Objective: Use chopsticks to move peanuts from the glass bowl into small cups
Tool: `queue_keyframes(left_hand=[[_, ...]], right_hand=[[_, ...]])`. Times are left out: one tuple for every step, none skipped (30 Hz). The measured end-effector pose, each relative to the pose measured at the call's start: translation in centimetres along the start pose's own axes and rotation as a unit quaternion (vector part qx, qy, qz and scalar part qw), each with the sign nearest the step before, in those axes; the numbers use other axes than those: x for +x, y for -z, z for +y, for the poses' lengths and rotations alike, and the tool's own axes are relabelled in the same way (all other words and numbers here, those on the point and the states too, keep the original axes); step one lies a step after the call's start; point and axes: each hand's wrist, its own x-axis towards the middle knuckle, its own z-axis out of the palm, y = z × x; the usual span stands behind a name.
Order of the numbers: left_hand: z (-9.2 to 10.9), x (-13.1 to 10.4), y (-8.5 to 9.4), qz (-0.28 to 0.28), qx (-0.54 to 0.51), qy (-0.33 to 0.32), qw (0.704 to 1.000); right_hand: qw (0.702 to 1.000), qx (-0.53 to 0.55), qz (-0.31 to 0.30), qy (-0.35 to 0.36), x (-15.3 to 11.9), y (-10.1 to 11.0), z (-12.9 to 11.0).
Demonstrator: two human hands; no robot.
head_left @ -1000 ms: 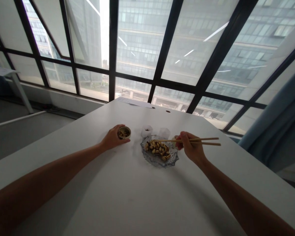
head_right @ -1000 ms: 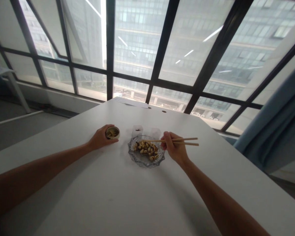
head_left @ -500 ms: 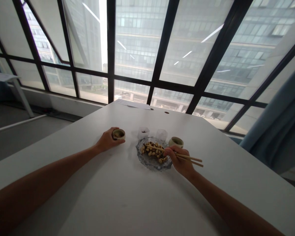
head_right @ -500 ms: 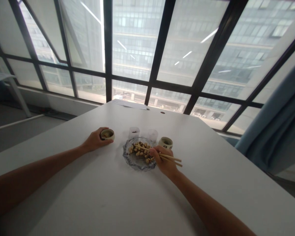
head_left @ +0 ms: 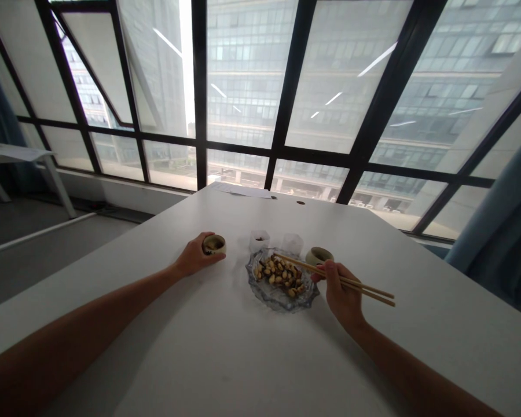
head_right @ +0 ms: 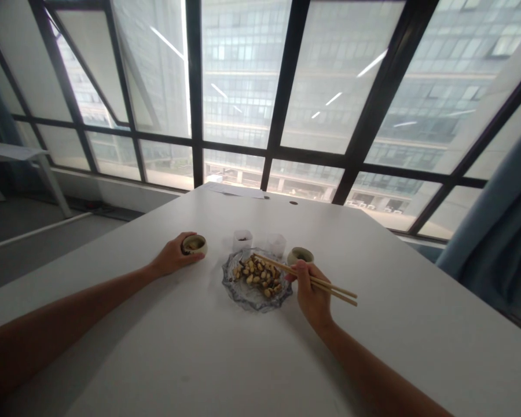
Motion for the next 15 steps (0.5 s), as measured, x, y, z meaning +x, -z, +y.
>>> queue_keyframes(left_hand=[[0.0,0.0,0.0,0.001,0.001,-0.007,1.000],[0.0,-0.1,0.0,0.001,0.003,-0.015,1.000],[0.0,-0.1,0.0,0.002,0.006,-0.024,1.000],[0.1,-0.2,0.1,0.001,0.009,-0.033,0.999],[0.1,-0.2,0.1,-0.001,0.013,-0.041,0.999],[0.2,-0.3,0.1,-0.002,0.016,-0.047,0.999],[0.2,-0.3,0.2,-0.002,0.019,-0.053,0.998],[0.2,-0.3,0.2,-0.002,0.022,-0.057,0.998],[0.3,-0.3,0.2,-0.001,0.024,-0.059,0.998],[0.3,-0.4,0.2,0.000,0.025,-0.061,0.998],[0.3,-0.4,0.2,0.002,0.025,-0.060,0.998],[0.2,-0.4,0.2,0.003,0.025,-0.058,0.998],[0.2,-0.3,0.2,0.003,0.023,-0.055,0.998],[0.2,-0.3,0.2,0.004,0.022,-0.050,0.998],[0.2,-0.3,0.2,0.005,0.020,-0.046,0.999]], right_hand=[[1.000,0.000,0.008,-0.007,0.0,0.1,0.2],[1.000,0.003,0.013,-0.012,0.1,0.1,0.3],[1.000,0.009,0.017,-0.019,0.1,0.1,0.3],[0.999,0.016,0.020,-0.026,0.1,0.1,0.2],[0.999,0.023,0.022,-0.035,0.1,0.1,0.1],[0.998,0.029,0.027,-0.046,0.0,0.0,-0.1],[0.997,0.034,0.032,-0.060,0.0,-0.1,-0.4],[0.996,0.037,0.037,-0.073,-0.1,-0.2,-0.6],[0.995,0.039,0.042,-0.086,-0.1,-0.4,-0.8],[0.993,0.042,0.046,-0.097,-0.2,-0.5,-1.0],[0.992,0.046,0.049,-0.105,-0.3,-0.6,-1.0],[0.991,0.052,0.050,-0.110,-0.4,-0.7,-1.0],[0.991,0.057,0.050,-0.113,-0.5,-0.8,-0.9],[0.990,0.062,0.048,-0.115,-0.5,-0.9,-0.8],[0.990,0.068,0.046,-0.117,-0.6,-0.9,-0.6]])
